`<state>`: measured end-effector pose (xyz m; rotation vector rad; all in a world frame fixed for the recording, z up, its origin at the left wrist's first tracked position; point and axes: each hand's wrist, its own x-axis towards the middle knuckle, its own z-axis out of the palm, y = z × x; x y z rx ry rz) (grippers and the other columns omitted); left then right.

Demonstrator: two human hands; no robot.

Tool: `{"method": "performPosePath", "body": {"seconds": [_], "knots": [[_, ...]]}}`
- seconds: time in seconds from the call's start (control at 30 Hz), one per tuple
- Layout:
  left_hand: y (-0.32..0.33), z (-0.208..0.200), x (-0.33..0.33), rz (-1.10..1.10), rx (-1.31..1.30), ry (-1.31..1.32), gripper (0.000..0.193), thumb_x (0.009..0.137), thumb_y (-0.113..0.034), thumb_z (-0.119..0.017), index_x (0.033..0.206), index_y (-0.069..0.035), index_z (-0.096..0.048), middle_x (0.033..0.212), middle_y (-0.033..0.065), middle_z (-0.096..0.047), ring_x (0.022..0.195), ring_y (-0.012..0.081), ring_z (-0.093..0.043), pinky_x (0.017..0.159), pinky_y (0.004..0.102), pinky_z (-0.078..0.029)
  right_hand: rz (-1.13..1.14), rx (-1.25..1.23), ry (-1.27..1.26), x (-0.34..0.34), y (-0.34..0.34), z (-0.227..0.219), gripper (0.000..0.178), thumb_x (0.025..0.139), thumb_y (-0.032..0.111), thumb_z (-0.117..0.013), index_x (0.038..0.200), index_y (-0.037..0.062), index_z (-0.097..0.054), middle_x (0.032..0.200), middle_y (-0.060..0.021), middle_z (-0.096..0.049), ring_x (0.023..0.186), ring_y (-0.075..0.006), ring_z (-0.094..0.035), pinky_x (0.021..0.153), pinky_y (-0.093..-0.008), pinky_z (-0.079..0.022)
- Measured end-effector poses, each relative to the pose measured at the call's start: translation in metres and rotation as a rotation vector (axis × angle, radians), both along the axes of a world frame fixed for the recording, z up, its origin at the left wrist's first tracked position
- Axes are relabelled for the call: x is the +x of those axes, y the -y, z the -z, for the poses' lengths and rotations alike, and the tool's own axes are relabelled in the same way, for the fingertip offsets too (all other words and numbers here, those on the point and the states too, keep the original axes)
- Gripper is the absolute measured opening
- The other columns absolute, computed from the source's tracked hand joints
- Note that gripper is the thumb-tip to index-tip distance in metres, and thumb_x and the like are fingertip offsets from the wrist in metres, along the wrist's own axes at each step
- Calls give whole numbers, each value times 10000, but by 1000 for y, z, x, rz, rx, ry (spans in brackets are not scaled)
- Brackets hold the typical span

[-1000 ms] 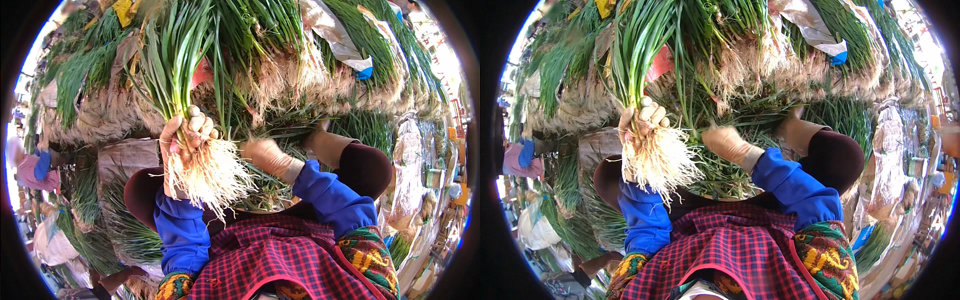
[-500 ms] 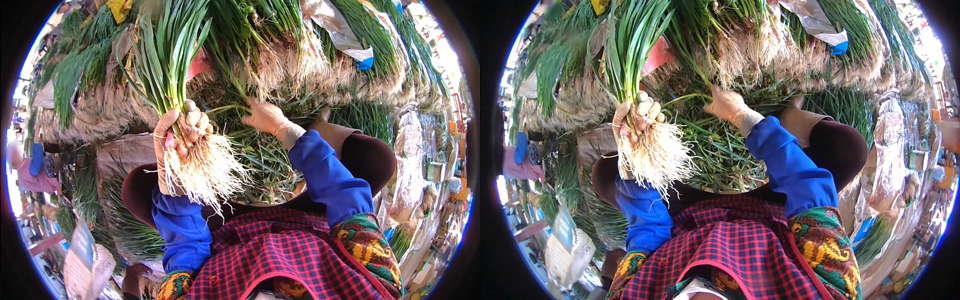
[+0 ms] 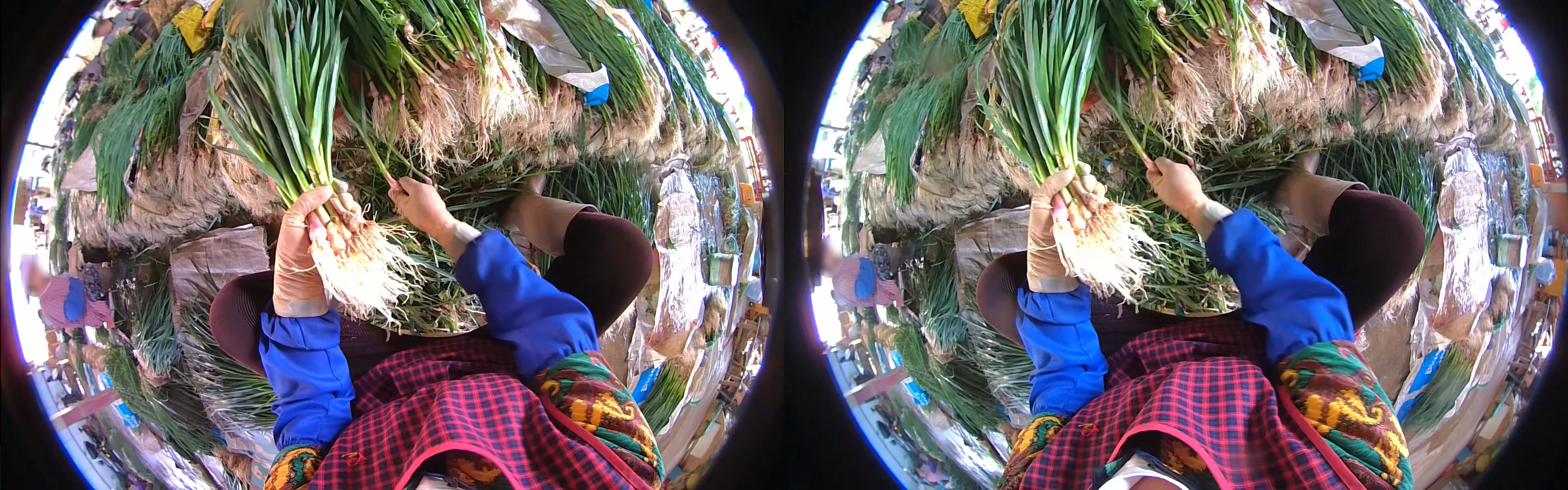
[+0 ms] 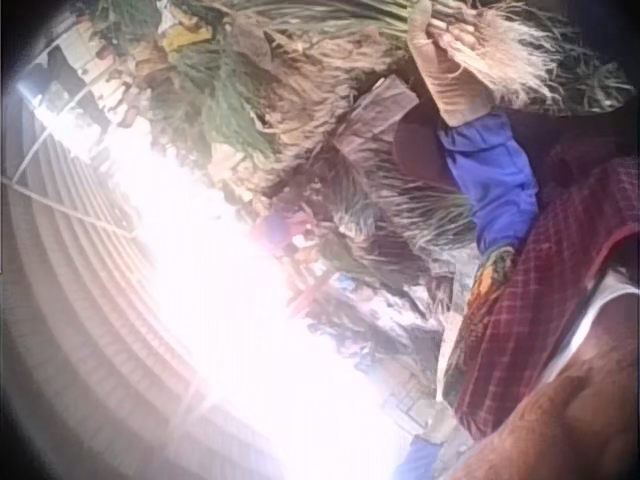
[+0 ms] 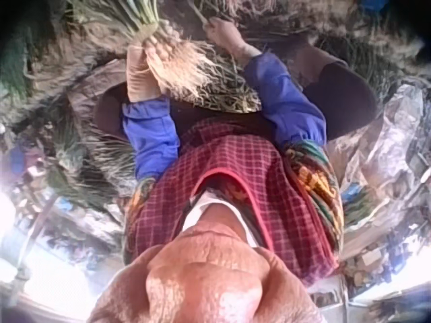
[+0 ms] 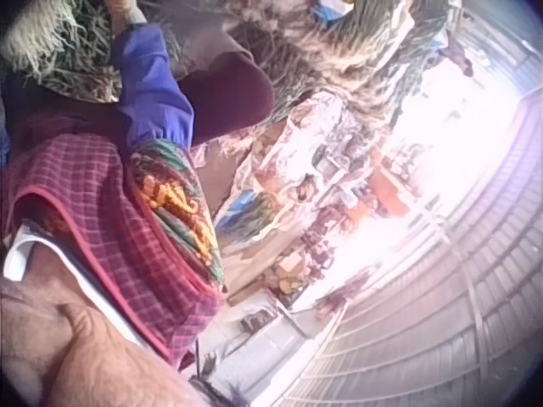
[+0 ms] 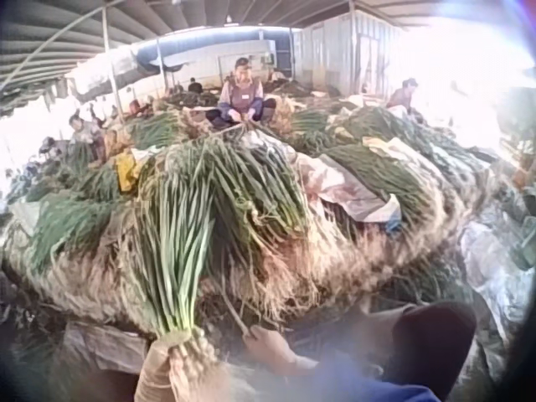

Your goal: The person sits cross-legged and cleans bunches of green onions by hand. They hold the bunches, pull off dry roots and leaves, and place the cleaned vegetables aside.

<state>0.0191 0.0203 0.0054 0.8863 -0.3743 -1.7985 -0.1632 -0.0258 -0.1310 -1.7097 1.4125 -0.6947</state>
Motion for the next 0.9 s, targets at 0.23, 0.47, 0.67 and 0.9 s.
{"method": "performPosePath", "body": {"seconds": [0.23, 0.47, 0.67, 0.9], "knots": [[4, -4, -14, 196, -11, 15, 354, 836, -212, -545, 1015, 94, -551, 904, 221, -623, 634, 197, -610, 469, 224, -493, -319, -252, -128, -23, -44, -120, 216, 770, 104, -595, 976, 61, -549, 668, -163, -582, 627, -356, -597, 553, -413, -469], [-1, -10, -25, 82, 87, 29, 312, 812, -196, -580, 998, 54, -566, 856, 175, -636, 711, 244, -629, 659, 337, -531, -94, 80, 159, -68, 17, -105, 287, 829, 103, -494, 1102, 59, -572, 652, -58, -581, 548, -138, -542, 542, -273, -466], [-2, -4, -18, 41, 127, 249, 194, 814, -176, -557, 868, 10, -567, 651, 156, -599, 427, 195, -552, 362, 246, -453, -282, 81, 565, 3, -3, -90, 225, 890, 151, -511, 1027, -18, -570, 830, -80, -637, 819, -186, -602, 764, -286, -475], [-12, -17, -19, 126, 141, 61, 203, 785, -165, -608, 881, 9, -566, 803, 140, -621, 673, 192, -594, 613, 288, -521, -314, -166, 15, -18, 6, 2, 86, 810, 117, -532, 807, 58, -595, 693, -68, -629, 617, -215, -619, 542, -326, -471]]}}
